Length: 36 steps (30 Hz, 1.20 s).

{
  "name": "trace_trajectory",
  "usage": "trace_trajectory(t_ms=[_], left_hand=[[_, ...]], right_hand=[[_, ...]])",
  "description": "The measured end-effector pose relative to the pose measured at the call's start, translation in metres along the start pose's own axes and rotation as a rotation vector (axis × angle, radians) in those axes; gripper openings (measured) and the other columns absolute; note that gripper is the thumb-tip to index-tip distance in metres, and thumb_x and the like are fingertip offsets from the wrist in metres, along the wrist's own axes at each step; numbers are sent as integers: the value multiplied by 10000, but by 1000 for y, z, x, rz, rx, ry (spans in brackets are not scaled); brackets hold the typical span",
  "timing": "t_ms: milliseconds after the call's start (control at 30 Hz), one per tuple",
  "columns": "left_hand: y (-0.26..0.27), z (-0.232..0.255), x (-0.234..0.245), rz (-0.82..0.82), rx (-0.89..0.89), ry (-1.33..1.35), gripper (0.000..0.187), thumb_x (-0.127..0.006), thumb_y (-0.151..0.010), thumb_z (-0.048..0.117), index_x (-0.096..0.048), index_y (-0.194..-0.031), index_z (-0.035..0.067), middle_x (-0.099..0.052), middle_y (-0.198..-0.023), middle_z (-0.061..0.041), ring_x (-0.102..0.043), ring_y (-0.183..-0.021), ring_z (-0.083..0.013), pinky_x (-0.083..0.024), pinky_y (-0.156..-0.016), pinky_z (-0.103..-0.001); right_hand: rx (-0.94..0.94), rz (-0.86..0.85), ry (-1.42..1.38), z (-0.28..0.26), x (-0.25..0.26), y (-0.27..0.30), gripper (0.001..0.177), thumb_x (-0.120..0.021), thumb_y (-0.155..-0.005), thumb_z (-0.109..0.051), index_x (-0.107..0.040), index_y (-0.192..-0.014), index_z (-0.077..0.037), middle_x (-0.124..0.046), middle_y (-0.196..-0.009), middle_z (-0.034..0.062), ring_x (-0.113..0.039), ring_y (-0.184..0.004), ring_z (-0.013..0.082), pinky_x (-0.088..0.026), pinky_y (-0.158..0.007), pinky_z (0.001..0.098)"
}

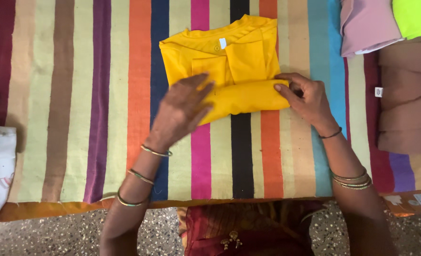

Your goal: The person folds the sides and sleeves of a yellow t-shirt inward on a bed, then rolls the shirt tightly from the bottom to the top while smoothing the fabric by hand.

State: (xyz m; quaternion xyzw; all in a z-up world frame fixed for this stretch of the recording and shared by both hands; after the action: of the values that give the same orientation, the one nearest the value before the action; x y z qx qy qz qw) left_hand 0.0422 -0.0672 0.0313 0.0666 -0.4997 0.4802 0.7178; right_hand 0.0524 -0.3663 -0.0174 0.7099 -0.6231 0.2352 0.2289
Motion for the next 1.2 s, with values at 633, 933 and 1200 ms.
trace_trajectory(t_ms=[633, 933, 1200], left_hand=[[2, 25, -44, -263, -50, -31, 806, -732, -918, 333, -381, -1573, 18, -385, -1637, -135, -321, -1543, -250, -244, -1278, -483], [2, 24, -43, -248, -56, -37, 711, -706, -965, 315, -426, -1547, 18, -436, -1612, -138, -363, -1526, -252, -275, -1261, -484], [4, 23, -43, -217, -65, -40, 674, -685, -995, 313, -432, -1546, 19, -452, -1602, -140, -368, -1526, -259, -284, -1264, -479]], right_hand=[[545, -73, 475, -82, -52, 20, 792, -648, -1008, -425, -364, -1570, 55, -416, -1625, 225, -372, -1535, 348, -252, -1260, 564], [465, -123, 495, -55, -45, 10, 753, -564, -1027, -463, -379, -1571, 24, -414, -1628, 194, -362, -1531, 346, -223, -1242, 563], [150, 25, 435, 6, -15, -6, 581, -355, -1156, -387, -371, -1604, -18, -328, -1686, 193, -272, -1585, 338, -186, -1270, 593]])
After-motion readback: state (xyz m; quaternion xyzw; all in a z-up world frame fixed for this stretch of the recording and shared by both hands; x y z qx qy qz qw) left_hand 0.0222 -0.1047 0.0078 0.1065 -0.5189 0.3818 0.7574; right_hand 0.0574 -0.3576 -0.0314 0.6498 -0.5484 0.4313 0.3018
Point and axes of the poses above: each hand's wrist, its own y-axis away from the middle knuckle, its own x-axis out of the back of the hand, z = x × y, the point moved 7 cm from there along -y, towards the middle knuckle
